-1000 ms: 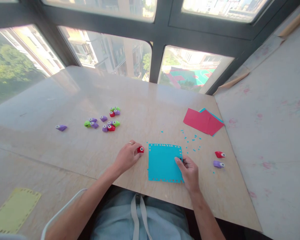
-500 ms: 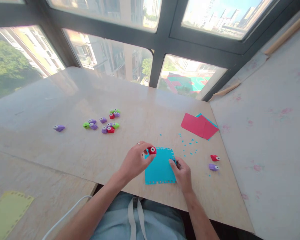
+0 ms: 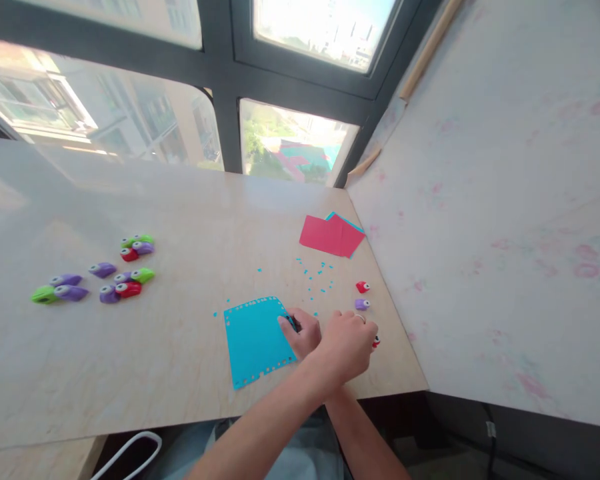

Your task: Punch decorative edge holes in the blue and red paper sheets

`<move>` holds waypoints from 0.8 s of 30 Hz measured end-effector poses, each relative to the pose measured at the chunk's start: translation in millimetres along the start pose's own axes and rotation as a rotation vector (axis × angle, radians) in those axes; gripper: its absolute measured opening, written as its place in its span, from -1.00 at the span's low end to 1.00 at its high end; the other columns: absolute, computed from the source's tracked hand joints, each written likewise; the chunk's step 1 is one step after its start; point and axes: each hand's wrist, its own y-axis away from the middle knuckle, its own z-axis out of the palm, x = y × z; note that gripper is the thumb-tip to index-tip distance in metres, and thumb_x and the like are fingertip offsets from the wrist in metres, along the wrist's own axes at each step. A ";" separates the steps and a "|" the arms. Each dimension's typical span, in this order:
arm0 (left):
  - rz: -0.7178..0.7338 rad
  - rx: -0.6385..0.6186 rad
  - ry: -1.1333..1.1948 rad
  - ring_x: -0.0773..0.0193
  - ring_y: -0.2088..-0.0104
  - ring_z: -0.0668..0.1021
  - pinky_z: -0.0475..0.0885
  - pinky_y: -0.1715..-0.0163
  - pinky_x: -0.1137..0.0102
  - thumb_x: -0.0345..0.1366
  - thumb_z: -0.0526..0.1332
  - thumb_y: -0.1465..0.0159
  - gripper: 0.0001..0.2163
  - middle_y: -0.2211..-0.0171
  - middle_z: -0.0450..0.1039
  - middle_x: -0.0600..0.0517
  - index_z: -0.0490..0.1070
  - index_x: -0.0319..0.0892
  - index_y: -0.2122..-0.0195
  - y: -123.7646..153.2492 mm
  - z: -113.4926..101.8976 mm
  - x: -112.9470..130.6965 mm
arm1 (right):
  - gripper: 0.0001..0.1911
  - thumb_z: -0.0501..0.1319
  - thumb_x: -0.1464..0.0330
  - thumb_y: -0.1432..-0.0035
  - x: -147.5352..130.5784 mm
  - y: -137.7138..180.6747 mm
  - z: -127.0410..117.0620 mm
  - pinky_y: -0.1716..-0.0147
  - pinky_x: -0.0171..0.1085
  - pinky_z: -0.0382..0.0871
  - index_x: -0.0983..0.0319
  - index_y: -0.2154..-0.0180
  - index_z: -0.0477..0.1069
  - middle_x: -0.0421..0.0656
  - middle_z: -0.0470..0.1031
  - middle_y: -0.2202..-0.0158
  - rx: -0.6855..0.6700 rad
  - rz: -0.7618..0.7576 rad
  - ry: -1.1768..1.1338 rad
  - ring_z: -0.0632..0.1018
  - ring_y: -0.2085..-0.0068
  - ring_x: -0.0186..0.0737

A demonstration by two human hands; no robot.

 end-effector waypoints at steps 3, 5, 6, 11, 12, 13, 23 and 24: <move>0.053 -0.074 -0.054 0.02 0.20 0.57 0.43 0.25 0.21 -0.44 0.17 -0.21 -0.89 0.30 0.52 -0.18 0.49 -0.22 0.28 -23.2 10.5 8.4 | -0.74 0.15 0.14 -0.18 -3.7 -4.0 -3.7 0.38 -0.28 0.35 0.15 0.40 0.48 -0.20 0.56 0.42 0.038 0.038 -0.083 0.47 0.42 -0.22; 0.028 -0.085 -0.062 0.00 0.18 0.57 0.44 0.26 0.21 -0.45 0.15 -0.24 -0.86 0.28 0.52 -0.20 0.49 -0.26 0.25 -33.1 14.8 9.8 | -0.73 0.15 0.14 -0.17 -5.3 -5.4 -4.5 0.40 -0.29 0.35 0.14 0.44 0.46 -0.22 0.54 0.45 0.019 0.038 -0.099 0.46 0.44 -0.22; 0.007 -0.091 -0.061 -0.01 0.17 0.57 0.45 0.26 0.20 -0.44 0.14 -0.25 -0.85 0.26 0.52 -0.21 0.49 -0.27 0.23 -36.4 16.8 9.6 | -0.73 0.15 0.14 -0.16 -5.6 -5.6 -4.7 0.41 -0.28 0.35 0.14 0.44 0.46 -0.22 0.55 0.44 0.013 0.038 -0.107 0.47 0.44 -0.22; -0.055 -0.113 -0.079 0.01 0.14 0.55 0.46 0.23 0.21 -0.48 0.14 -0.23 -0.83 0.21 0.52 -0.21 0.49 -0.28 0.21 -40.6 27.6 4.8 | -0.77 0.16 0.18 -0.14 -4.6 -4.5 -5.0 0.29 -0.25 0.41 0.14 0.31 0.53 -0.17 0.62 0.32 0.005 0.031 -0.189 0.56 0.33 -0.15; -0.056 -0.112 -0.082 0.01 0.14 0.55 0.46 0.23 0.21 -0.48 0.14 -0.23 -0.84 0.21 0.51 -0.21 0.49 -0.28 0.22 -40.2 29.6 3.9 | -0.77 0.16 0.19 -0.15 -4.4 -4.2 -4.9 0.28 -0.24 0.42 0.14 0.30 0.54 -0.16 0.62 0.31 0.003 0.029 -0.191 0.57 0.31 -0.14; -0.056 -0.112 -0.084 0.02 0.15 0.55 0.47 0.23 0.21 -0.49 0.14 -0.23 -0.84 0.21 0.51 -0.21 0.48 -0.28 0.22 -39.8 31.3 3.2 | -0.77 0.16 0.19 -0.16 -4.2 -3.9 -4.7 0.27 -0.24 0.42 0.14 0.30 0.54 -0.15 0.62 0.31 -0.001 0.027 -0.186 0.57 0.31 -0.14; -0.041 -0.051 -0.061 0.03 0.20 0.56 0.48 0.30 0.21 -0.47 0.17 -0.18 -0.86 0.27 0.48 -0.20 0.45 -0.27 0.23 -34.5 45.5 1.6 | -0.75 0.16 0.20 -0.21 3.3 0.6 -1.6 0.28 -0.27 0.43 0.18 0.30 0.54 -0.11 0.61 0.34 0.004 -0.029 -0.171 0.56 0.34 -0.20; -0.038 -0.030 -0.051 0.03 0.20 0.56 0.48 0.31 0.22 -0.45 0.18 -0.19 -0.85 0.28 0.48 -0.20 0.44 -0.27 0.22 -32.5 46.2 1.4 | -0.74 0.16 0.19 -0.21 4.4 1.2 -2.1 0.28 -0.27 0.43 0.19 0.30 0.54 -0.11 0.61 0.35 0.012 -0.040 -0.149 0.56 0.34 -0.20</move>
